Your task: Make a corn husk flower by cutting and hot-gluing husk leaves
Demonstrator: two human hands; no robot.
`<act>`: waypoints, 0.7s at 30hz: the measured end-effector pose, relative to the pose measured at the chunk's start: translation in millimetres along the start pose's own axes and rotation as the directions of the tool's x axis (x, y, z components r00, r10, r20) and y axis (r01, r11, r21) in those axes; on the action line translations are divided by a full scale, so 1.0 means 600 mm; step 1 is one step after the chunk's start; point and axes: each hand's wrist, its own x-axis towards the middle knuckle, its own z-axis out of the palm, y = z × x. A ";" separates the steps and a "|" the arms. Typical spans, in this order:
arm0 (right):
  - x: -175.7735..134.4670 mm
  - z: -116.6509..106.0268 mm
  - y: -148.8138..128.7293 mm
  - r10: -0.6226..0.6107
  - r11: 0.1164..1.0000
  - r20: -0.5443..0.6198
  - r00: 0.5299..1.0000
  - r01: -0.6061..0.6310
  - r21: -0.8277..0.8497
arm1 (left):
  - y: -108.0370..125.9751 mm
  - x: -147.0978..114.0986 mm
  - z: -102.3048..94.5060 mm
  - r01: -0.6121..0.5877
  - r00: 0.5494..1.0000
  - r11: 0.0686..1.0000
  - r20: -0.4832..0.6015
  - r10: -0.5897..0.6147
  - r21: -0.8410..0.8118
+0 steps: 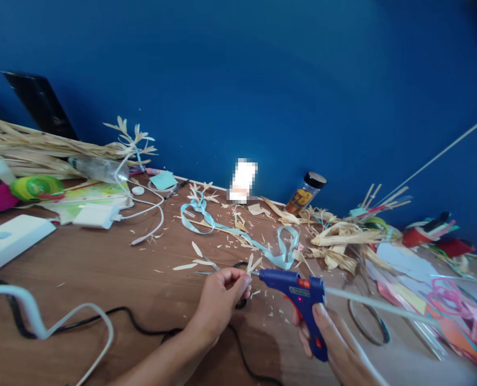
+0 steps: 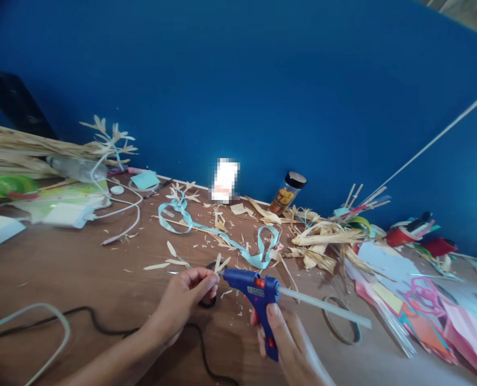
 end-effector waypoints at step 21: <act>-0.004 -0.001 -0.002 -0.005 0.992 -0.036 0.999 0.001 -0.130 | -0.006 0.001 -0.002 0.003 1.000 1.000 0.011 -0.003 -0.007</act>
